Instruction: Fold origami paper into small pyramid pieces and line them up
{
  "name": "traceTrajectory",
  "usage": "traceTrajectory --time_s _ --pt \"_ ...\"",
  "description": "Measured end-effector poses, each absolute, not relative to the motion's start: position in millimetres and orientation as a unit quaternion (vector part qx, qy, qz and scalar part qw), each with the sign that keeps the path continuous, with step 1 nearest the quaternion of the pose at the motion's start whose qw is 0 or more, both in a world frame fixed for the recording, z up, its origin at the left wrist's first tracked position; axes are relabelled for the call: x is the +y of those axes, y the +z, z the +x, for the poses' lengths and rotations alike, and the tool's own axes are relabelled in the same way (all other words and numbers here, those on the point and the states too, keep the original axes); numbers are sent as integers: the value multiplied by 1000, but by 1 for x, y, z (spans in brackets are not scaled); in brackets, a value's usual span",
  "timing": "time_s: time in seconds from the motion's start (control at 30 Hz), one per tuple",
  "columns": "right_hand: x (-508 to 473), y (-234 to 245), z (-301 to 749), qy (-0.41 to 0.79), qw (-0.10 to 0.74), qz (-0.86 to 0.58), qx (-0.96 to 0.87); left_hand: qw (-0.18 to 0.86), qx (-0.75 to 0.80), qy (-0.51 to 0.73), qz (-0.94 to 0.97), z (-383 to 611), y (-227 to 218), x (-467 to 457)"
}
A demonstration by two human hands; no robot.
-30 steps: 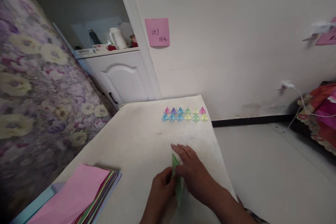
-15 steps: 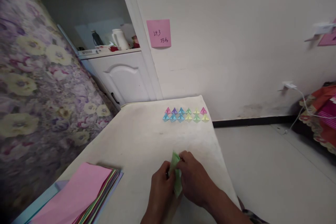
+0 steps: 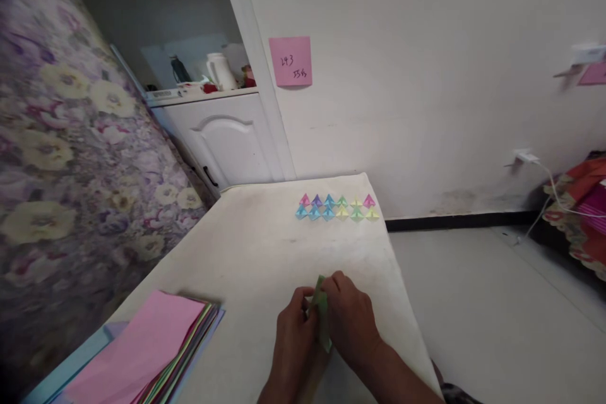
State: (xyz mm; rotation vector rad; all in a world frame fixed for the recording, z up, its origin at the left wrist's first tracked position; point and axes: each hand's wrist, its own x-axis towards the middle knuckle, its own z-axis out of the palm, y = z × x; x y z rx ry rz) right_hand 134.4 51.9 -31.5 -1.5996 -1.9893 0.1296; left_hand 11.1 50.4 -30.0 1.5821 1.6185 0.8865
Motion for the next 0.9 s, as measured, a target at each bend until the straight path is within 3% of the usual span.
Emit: traceTrajectory --time_s 0.23,0.63,0.9 --pt "52 -40 134 63 318 -587 -742 365 595 350 625 10 -38 56" --pt "51 -43 134 118 269 -620 -728 344 592 335 647 16 -35 55" --pt "56 -33 140 177 334 -597 -707 406 555 381 618 11 -28 54"
